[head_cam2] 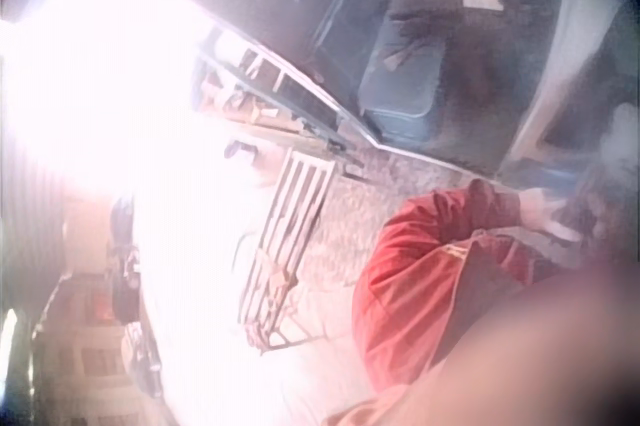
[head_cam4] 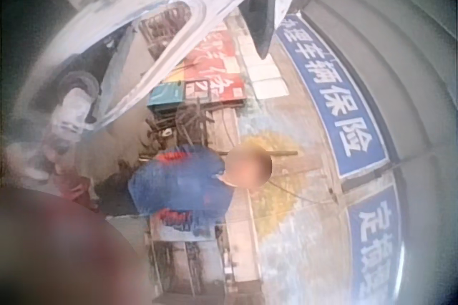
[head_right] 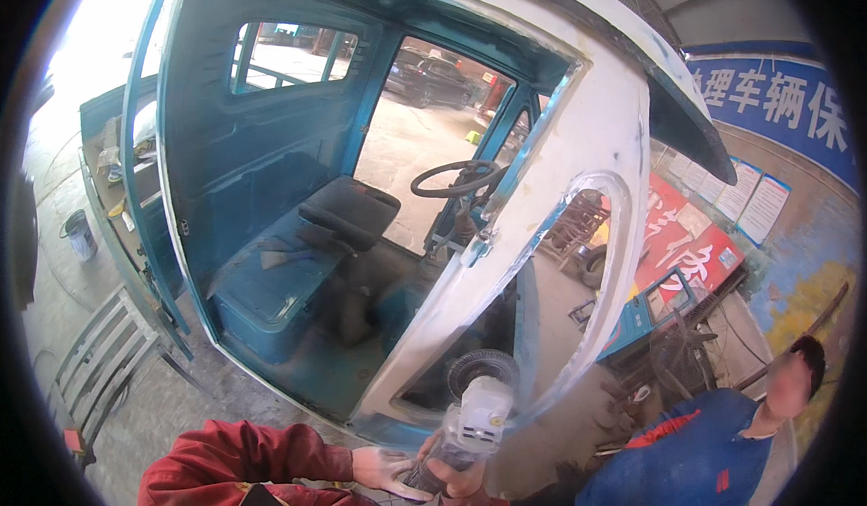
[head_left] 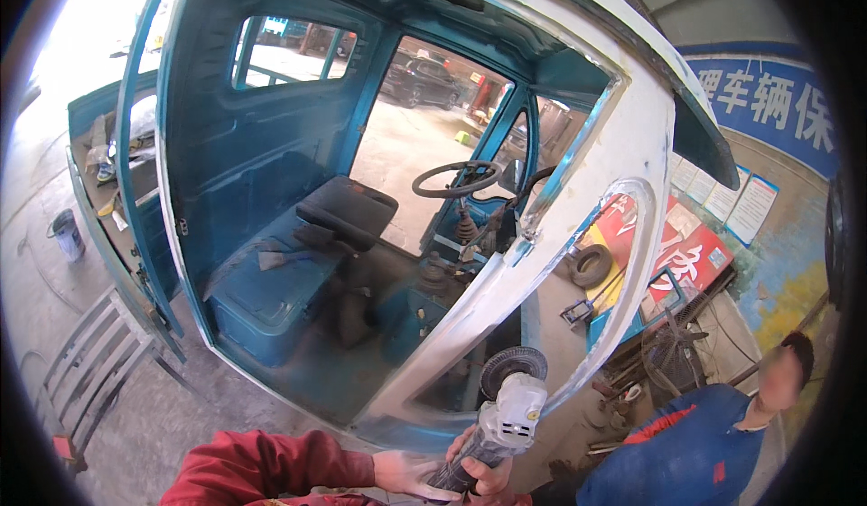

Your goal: The person uses an angle grinder to sand the white primer on the door frame of a teal vehicle. They repeatedly move the grinder along the curved edges and periodically pause to wipe the surface with their hand to check smoothness.

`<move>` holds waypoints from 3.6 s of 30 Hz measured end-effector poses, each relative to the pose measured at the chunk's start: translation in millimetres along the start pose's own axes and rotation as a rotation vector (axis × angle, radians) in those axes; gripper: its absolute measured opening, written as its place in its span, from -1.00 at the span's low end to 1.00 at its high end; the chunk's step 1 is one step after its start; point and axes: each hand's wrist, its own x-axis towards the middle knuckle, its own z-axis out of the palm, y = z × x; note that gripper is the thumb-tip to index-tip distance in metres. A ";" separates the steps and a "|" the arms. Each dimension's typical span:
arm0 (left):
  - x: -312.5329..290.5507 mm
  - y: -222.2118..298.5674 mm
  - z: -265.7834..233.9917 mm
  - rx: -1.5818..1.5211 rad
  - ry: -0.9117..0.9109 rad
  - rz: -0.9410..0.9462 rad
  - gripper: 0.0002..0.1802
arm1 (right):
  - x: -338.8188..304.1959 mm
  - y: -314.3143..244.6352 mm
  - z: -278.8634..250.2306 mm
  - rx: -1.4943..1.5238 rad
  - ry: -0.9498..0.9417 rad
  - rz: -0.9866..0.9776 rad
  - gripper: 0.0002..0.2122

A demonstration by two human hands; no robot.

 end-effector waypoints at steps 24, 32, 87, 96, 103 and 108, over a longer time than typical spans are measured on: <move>-4.9 -2.3 21.9 0.160 0.108 0.218 -0.28 | 5.7 11.8 -22.0 -0.024 -0.070 -0.066 -0.47; 4.0 -6.0 48.5 0.343 0.188 0.230 -0.19 | -0.1 -4.9 -32.7 0.014 -0.149 -0.042 -0.45; 181.1 65.5 -57.1 -0.686 0.706 0.400 -0.28 | 110.8 -146.5 6.0 -0.411 -0.096 -0.334 -0.37; 195.9 68.8 -59.2 -0.748 0.712 0.428 -0.17 | 118.1 -157.3 3.5 -0.465 -0.100 -0.268 -0.37; 206.8 73.6 -58.1 -0.761 0.848 0.518 -0.11 | 121.6 -164.6 -0.9 -0.495 -0.150 -0.235 -0.42; 210.9 75.7 -62.1 -0.772 0.752 0.499 0.19 | 121.1 -173.5 -1.3 -0.491 -0.195 -0.228 -0.48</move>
